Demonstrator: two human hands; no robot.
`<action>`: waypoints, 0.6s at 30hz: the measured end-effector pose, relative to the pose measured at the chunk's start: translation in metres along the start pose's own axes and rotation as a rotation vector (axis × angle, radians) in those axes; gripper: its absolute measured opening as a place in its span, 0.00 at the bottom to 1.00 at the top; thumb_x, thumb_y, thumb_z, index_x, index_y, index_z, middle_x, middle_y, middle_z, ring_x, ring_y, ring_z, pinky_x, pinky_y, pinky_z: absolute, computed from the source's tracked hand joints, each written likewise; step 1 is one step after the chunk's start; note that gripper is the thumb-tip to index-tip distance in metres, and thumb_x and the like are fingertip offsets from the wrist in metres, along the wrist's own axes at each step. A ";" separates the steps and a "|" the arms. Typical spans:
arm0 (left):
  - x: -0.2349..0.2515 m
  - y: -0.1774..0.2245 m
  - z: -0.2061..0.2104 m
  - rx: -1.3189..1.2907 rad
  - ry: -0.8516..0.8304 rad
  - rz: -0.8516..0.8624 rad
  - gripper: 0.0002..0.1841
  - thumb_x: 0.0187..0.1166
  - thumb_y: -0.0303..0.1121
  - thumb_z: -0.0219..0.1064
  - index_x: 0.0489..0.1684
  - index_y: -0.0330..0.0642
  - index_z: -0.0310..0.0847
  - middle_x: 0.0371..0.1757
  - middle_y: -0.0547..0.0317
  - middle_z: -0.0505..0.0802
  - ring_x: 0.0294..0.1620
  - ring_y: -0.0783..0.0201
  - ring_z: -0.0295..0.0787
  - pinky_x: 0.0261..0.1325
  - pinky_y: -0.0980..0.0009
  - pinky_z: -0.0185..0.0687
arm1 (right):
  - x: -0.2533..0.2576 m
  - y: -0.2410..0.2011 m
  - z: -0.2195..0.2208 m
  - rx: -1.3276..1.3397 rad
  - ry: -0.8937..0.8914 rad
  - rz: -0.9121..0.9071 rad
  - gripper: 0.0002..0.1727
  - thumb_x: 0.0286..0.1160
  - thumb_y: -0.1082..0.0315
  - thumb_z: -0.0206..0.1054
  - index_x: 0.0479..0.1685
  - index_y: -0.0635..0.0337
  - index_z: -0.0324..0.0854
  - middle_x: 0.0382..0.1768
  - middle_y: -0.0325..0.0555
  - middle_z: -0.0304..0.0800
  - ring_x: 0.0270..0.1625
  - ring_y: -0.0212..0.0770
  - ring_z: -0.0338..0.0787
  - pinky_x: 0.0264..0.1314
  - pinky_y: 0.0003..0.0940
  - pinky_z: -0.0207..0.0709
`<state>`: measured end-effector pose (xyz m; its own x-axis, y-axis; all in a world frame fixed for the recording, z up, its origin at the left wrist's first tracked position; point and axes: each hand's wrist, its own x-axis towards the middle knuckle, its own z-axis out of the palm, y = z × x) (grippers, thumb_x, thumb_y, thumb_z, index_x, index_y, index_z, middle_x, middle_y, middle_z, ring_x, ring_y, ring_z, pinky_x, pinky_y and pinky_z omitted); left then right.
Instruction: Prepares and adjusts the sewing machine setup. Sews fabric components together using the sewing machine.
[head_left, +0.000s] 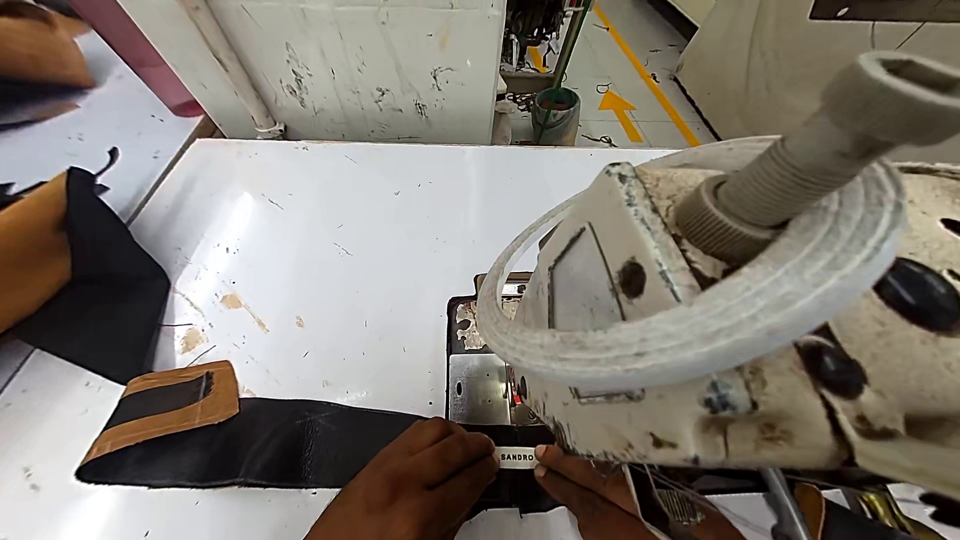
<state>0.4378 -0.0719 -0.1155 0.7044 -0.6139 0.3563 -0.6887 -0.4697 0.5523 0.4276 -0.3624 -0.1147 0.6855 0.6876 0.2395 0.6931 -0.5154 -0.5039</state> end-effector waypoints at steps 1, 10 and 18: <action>0.001 0.001 -0.003 -0.006 -0.001 0.006 0.11 0.87 0.30 0.61 0.52 0.42 0.92 0.58 0.56 0.94 0.59 0.60 0.88 0.65 0.70 0.80 | -0.002 0.002 0.003 -0.007 -0.002 -0.008 0.18 0.86 0.72 0.58 0.69 0.58 0.85 0.70 0.50 0.88 0.75 0.46 0.84 0.81 0.38 0.72; 0.008 0.013 -0.018 -0.069 -0.069 -0.071 0.11 0.86 0.26 0.62 0.54 0.37 0.92 0.58 0.47 0.94 0.59 0.53 0.89 0.65 0.65 0.81 | -0.017 0.005 0.013 0.132 -0.037 0.171 0.18 0.85 0.70 0.59 0.68 0.55 0.87 0.70 0.50 0.89 0.76 0.46 0.83 0.82 0.42 0.73; -0.014 -0.013 0.010 -0.062 -0.121 -0.028 0.14 0.87 0.36 0.63 0.62 0.43 0.90 0.63 0.48 0.89 0.65 0.54 0.86 0.68 0.65 0.82 | -0.015 0.003 0.013 0.168 -0.080 0.270 0.22 0.83 0.68 0.59 0.73 0.47 0.85 0.64 0.59 0.90 0.67 0.57 0.89 0.70 0.53 0.82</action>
<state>0.4346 -0.0635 -0.1352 0.6946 -0.6751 0.2485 -0.6547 -0.4500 0.6073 0.4164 -0.3681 -0.1306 0.8151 0.5791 0.0156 0.4375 -0.5977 -0.6718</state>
